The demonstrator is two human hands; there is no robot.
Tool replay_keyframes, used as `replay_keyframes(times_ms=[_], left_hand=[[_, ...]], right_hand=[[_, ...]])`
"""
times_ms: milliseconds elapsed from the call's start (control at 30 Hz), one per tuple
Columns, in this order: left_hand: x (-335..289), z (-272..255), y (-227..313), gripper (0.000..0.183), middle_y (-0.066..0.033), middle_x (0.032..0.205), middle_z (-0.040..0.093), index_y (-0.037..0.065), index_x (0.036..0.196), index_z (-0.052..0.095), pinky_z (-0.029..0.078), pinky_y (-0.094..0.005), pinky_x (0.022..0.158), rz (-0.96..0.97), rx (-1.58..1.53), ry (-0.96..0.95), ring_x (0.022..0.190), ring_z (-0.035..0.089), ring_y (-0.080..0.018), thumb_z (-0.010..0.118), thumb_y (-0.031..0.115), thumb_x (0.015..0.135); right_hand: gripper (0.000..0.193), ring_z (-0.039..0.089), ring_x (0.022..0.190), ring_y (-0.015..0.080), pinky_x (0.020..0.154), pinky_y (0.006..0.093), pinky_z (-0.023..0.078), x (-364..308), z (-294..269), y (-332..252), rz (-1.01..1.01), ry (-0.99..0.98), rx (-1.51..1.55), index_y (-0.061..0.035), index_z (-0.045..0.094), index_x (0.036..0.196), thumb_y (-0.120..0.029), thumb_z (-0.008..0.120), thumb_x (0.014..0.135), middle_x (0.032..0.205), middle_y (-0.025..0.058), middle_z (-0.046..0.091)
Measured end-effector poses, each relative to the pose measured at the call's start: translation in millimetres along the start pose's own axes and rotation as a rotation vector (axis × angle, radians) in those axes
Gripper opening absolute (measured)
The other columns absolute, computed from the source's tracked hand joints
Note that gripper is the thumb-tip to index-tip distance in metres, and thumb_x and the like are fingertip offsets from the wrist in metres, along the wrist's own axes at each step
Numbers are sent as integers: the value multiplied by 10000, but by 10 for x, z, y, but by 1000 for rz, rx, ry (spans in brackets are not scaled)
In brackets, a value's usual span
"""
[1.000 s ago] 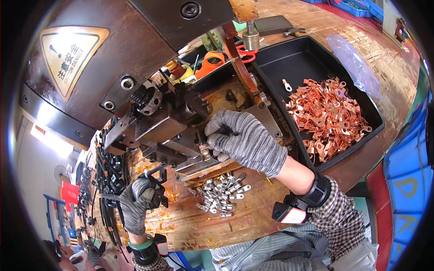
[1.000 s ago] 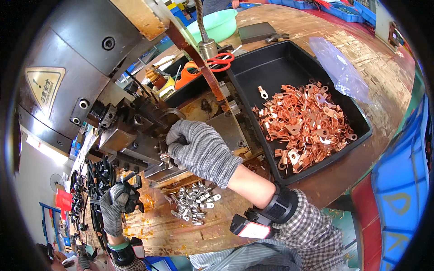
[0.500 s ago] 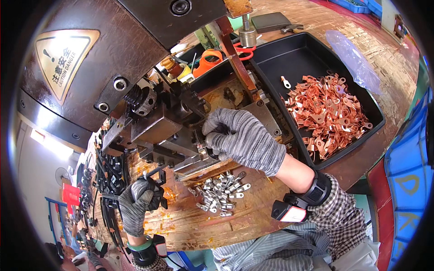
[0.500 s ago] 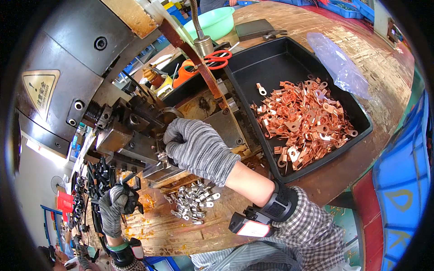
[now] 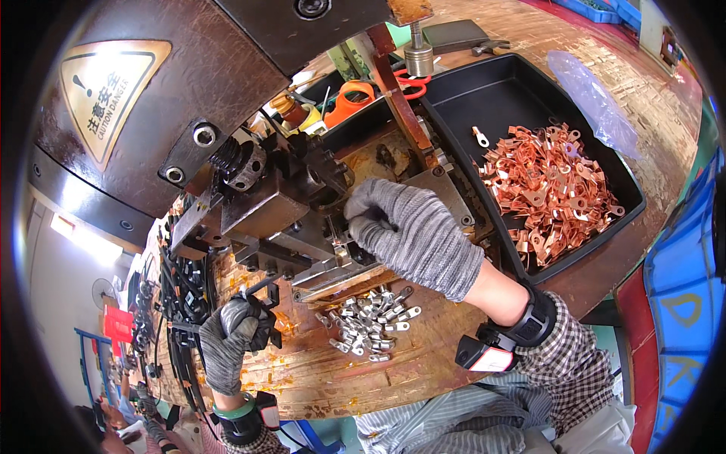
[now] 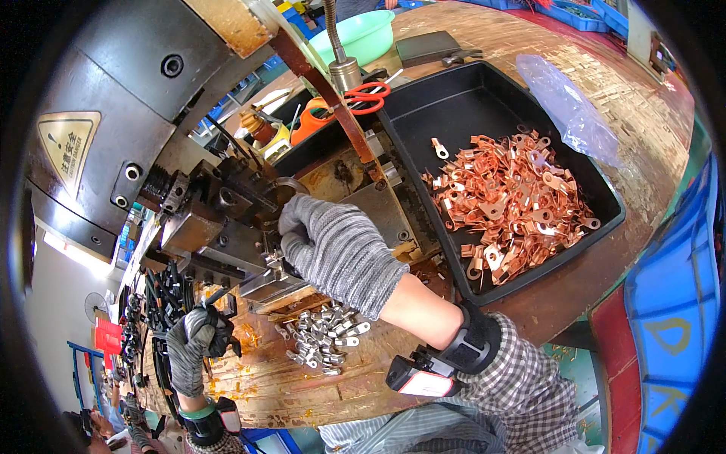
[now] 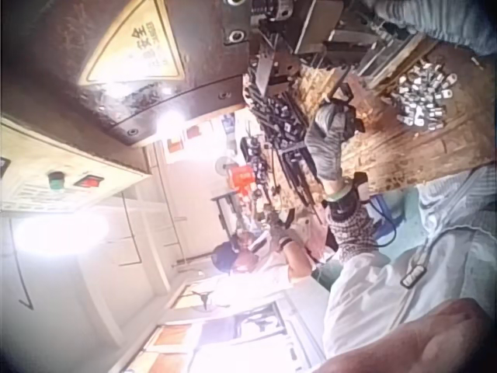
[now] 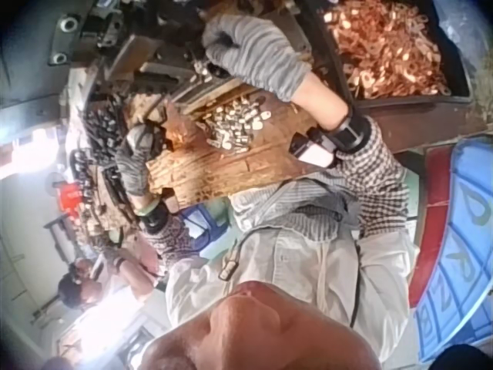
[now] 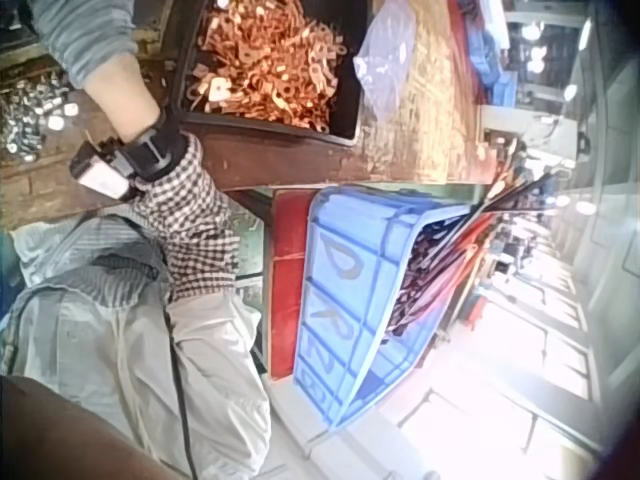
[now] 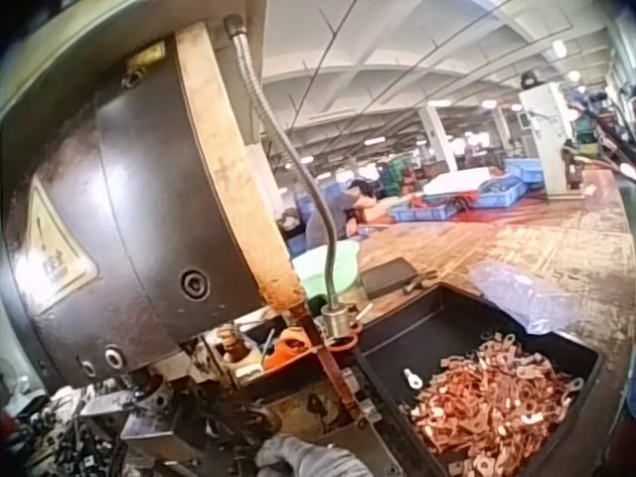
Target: Crimping metal terminals onto large electrical cables using a machine.
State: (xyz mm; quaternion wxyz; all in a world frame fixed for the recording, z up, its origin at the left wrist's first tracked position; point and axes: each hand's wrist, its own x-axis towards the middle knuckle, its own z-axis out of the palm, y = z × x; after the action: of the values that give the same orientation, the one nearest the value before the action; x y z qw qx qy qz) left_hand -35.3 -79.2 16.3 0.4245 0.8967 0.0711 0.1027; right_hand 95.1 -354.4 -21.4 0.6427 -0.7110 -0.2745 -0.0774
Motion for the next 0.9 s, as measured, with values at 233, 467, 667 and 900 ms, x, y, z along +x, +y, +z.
replay_keyframes(times_ms=[233, 467, 667, 900], left_hand=[[-19, 64, 114, 182, -44, 764, 614, -47, 876, 597, 455, -216, 604, -47, -117, 12, 658, 557, -93, 624, 74, 742], [-6, 66, 98, 202, -46, 751, 617, -41, 899, 596, 452, -203, 548, -67, -171, -18, 607, 556, -85, 631, 92, 751], [9, 63, 145, 216, -52, 776, 620, -36, 902, 591, 464, -212, 583, -53, -142, -31, 646, 568, -93, 627, 118, 755], [-208, 13, 271, 265, -40, 812, 612, -13, 921, 582, 456, -219, 668, 42, 43, 97, 721, 563, -94, 664, 123, 710]], right_hand=[[92, 498, 567, 99, 556, 233, 427, -3, -121, 17, -69, 408, 206, -37, 572, 857, -106, 580, 797, 642, 28, 548], [68, 454, 646, 33, 597, 185, 405, -31, -170, -54, -30, 488, 443, -28, 581, 873, -48, 578, 808, 727, -29, 535], [74, 460, 663, 35, 607, 185, 407, -46, -206, -77, 22, 514, 518, -27, 580, 881, -44, 579, 809, 752, -27, 536], [73, 456, 679, 40, 631, 185, 403, -31, -232, -108, -8, 568, 494, -30, 576, 889, -43, 571, 817, 772, -23, 524]])
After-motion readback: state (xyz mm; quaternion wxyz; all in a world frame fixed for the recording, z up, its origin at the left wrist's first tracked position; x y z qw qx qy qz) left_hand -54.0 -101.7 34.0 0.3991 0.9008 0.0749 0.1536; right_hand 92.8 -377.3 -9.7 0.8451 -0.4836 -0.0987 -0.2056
